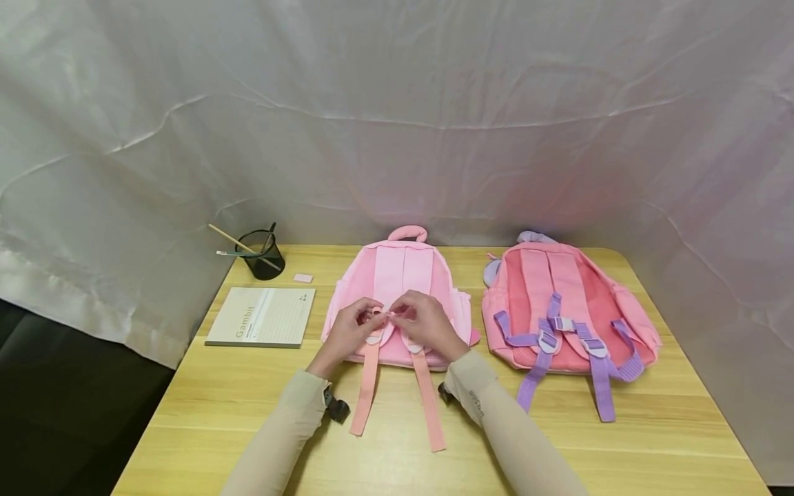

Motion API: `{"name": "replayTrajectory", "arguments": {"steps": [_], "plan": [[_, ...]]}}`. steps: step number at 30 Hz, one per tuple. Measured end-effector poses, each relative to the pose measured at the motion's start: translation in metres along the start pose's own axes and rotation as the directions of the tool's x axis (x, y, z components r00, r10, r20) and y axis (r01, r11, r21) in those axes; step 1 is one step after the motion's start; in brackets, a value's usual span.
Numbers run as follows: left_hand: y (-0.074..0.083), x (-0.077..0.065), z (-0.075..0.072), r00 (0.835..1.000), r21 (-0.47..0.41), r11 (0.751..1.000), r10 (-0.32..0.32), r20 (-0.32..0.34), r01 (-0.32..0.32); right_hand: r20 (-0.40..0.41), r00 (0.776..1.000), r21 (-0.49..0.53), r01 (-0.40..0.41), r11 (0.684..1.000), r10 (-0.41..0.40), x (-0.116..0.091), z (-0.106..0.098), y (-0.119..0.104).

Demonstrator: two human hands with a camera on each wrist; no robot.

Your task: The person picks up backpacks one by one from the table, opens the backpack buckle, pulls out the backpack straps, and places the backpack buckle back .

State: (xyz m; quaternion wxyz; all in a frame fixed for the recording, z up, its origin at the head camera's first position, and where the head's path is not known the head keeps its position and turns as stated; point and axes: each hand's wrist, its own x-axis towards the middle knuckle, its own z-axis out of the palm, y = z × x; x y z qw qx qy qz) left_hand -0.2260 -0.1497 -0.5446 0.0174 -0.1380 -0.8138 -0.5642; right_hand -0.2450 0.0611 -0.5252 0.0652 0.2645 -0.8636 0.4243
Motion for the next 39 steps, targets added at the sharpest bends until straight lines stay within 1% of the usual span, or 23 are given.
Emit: {"name": "replayTrajectory", "arguments": {"steps": [5, 10, 13, 21, 30, 33, 39], "plan": [[0.000, 0.000, 0.000, 1.000, -0.008, 1.000, 0.002, 0.009, -0.002, 0.000, 1.000, 0.000, -0.012, 1.000, 0.012, -0.003, -0.009, 0.003], [0.000, 0.000, -0.001, 1.000, -0.019, 1.000, -0.001, 0.014, 0.001, 0.048, 0.998, -0.011, -0.044, 0.999, 0.045, -0.004, -0.013, 0.004], [0.001, -0.001, -0.001, 1.000, -0.023, 1.000, -0.002, 0.015, 0.003, 0.058, 0.997, -0.018, -0.043, 0.999, 0.044, -0.004, -0.012, 0.004], [0.002, -0.001, -0.001, 1.000, -0.028, 1.000, -0.003, 0.014, 0.004, 0.046, 0.998, -0.021, -0.032, 0.999, 0.033, -0.003, -0.008, 0.002], [0.001, -0.001, 0.000, 1.000, -0.004, 1.000, 0.004, 0.004, -0.004, 0.024, 0.999, -0.021, -0.027, 0.999, 0.027, 0.000, -0.002, -0.001], [0.000, -0.001, 0.000, 1.000, 0.012, 1.000, 0.006, 0.004, -0.006, 0.027, 0.999, -0.012, -0.037, 0.999, 0.037, 0.001, 0.001, -0.002], [0.000, 0.000, 0.000, 1.000, 0.041, 0.999, 0.010, -0.001, -0.010, 0.027, 0.999, -0.001, -0.022, 1.000, 0.022, 0.002, 0.003, -0.004]]}}
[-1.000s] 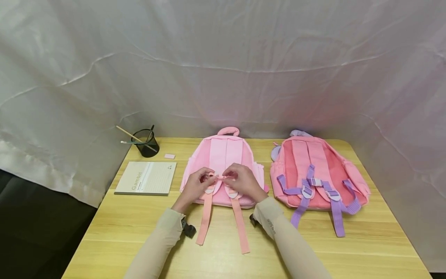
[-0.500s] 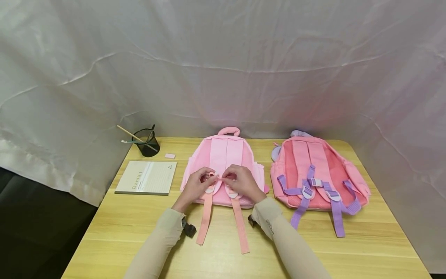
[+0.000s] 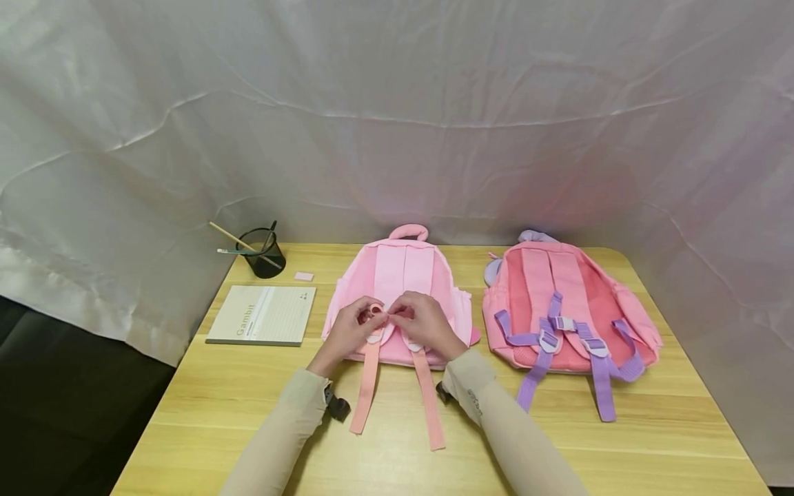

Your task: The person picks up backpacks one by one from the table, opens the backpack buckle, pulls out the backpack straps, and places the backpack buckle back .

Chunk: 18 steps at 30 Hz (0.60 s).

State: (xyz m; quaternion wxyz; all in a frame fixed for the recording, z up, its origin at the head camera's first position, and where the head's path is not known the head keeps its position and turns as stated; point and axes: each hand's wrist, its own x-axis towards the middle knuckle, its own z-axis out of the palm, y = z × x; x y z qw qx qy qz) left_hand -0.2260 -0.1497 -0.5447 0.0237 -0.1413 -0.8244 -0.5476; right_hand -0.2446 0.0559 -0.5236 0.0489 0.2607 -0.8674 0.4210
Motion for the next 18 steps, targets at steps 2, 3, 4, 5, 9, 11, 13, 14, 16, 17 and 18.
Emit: {"name": "replayTrajectory", "arguments": {"steps": [2, 3, 4, 5, 9, 11, 13, 14, 16, 17, 18], "plan": [[0.000, 0.001, 0.000, 1.000, 0.004, 1.000, 0.001, -0.001, -0.001, 0.000, 1.000, 0.005, -0.001, 1.000, 0.001, 0.000, -0.001, -0.001], [0.001, 0.001, 0.000, 1.000, 0.005, 1.000, 0.002, -0.001, -0.002, 0.002, 1.000, 0.004, -0.005, 1.000, 0.005, 0.000, -0.002, -0.001], [0.001, 0.001, 0.000, 1.000, 0.005, 1.000, 0.002, -0.001, -0.002, 0.004, 1.000, 0.005, -0.009, 1.000, 0.009, 0.001, -0.003, -0.001], [0.002, 0.002, 0.000, 1.000, 0.006, 1.000, 0.003, -0.001, -0.003, 0.007, 1.000, 0.005, -0.014, 1.000, 0.014, 0.001, -0.004, -0.001], [0.004, 0.004, 0.000, 1.000, -0.001, 1.000, 0.011, -0.002, -0.011, 0.008, 1.000, -0.003, -0.025, 1.000, 0.025, 0.000, -0.010, -0.001], [0.004, 0.004, 0.000, 1.000, -0.008, 1.000, 0.012, -0.001, -0.012, 0.005, 0.999, -0.001, -0.033, 0.999, 0.033, -0.001, -0.013, -0.001], [0.003, 0.004, 0.000, 1.000, -0.016, 1.000, 0.010, 0.002, -0.010, 0.006, 0.999, 0.008, -0.045, 0.999, 0.045, -0.003, -0.015, 0.000], [0.002, 0.003, 0.000, 1.000, -0.022, 1.000, 0.007, 0.003, -0.007, 0.010, 0.999, 0.012, -0.053, 0.999, 0.053, -0.004, -0.016, 0.001], [0.001, 0.002, 0.000, 1.000, -0.033, 0.999, -0.003, 0.005, 0.003, 0.019, 0.998, 0.014, -0.066, 0.998, 0.065, -0.006, -0.015, 0.003], [0.001, 0.001, 0.000, 1.000, -0.042, 0.999, -0.008, 0.006, 0.008, 0.022, 0.997, 0.015, -0.070, 0.997, 0.070, -0.006, -0.015, 0.003], [0.001, 0.001, 0.001, 1.000, -0.049, 0.999, -0.011, 0.008, 0.011, 0.024, 0.997, 0.013, -0.073, 0.997, 0.072, -0.007, -0.014, 0.004]]}}
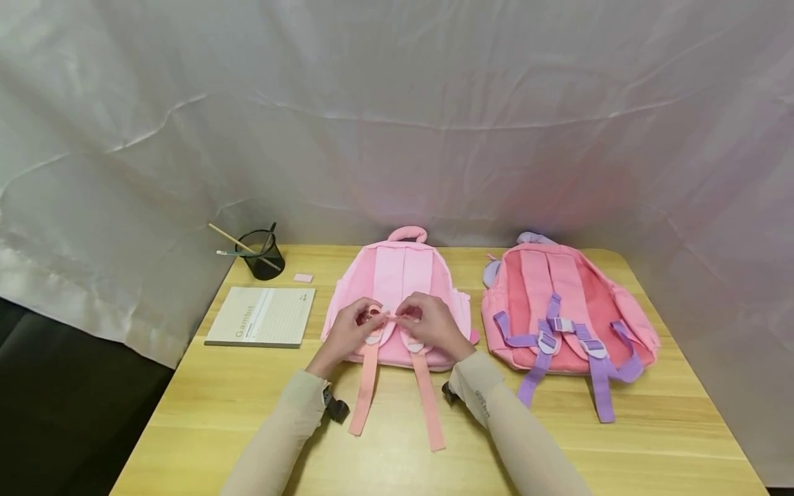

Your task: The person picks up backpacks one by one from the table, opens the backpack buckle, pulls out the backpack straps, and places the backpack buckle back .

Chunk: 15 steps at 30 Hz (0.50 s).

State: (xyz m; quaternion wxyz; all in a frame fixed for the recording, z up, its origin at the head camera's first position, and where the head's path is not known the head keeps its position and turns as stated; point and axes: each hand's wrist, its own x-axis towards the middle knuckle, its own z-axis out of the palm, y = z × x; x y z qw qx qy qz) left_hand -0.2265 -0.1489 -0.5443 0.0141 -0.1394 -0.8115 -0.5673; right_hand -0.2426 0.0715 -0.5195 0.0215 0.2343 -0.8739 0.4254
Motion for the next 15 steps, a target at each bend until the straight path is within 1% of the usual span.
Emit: {"name": "replayTrajectory", "arguments": {"steps": [6, 9, 15], "plan": [[-0.0002, -0.0011, 0.0004, 1.000, 0.002, 1.000, -0.003, 0.001, 0.003, -0.017, 1.000, 0.004, -0.012, 1.000, 0.012, -0.0003, 0.0023, 0.0013], [0.0001, -0.0007, 0.0004, 1.000, 0.001, 1.000, 0.000, -0.006, 0.000, -0.019, 1.000, 0.004, -0.006, 1.000, 0.007, 0.0004, 0.0027, 0.0006], [0.0000, -0.0015, 0.0009, 1.000, -0.003, 1.000, -0.013, -0.018, 0.013, -0.019, 1.000, -0.007, 0.014, 1.000, -0.014, 0.0019, 0.0057, -0.0011]]}}
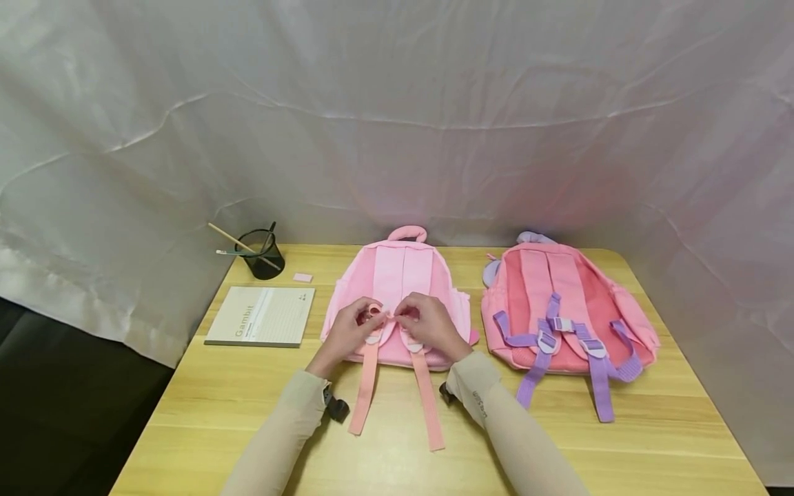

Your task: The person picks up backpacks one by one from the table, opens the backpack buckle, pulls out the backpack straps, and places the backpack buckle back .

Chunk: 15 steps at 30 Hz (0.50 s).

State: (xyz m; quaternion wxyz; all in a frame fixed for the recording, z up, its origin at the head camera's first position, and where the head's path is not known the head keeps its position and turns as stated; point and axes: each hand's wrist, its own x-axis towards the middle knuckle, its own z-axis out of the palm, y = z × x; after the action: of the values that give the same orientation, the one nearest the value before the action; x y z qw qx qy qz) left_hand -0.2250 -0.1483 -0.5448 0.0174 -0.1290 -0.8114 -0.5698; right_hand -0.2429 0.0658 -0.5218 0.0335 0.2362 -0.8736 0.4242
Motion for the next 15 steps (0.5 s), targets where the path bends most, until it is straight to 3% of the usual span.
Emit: {"name": "replayTrajectory", "arguments": {"steps": [15], "plan": [[0.0016, -0.0002, -0.0019, 1.000, 0.040, 0.999, 0.022, 0.006, -0.023, -0.031, 0.999, 0.027, 0.019, 0.999, -0.018, 0.0015, 0.0093, -0.0057]]}}
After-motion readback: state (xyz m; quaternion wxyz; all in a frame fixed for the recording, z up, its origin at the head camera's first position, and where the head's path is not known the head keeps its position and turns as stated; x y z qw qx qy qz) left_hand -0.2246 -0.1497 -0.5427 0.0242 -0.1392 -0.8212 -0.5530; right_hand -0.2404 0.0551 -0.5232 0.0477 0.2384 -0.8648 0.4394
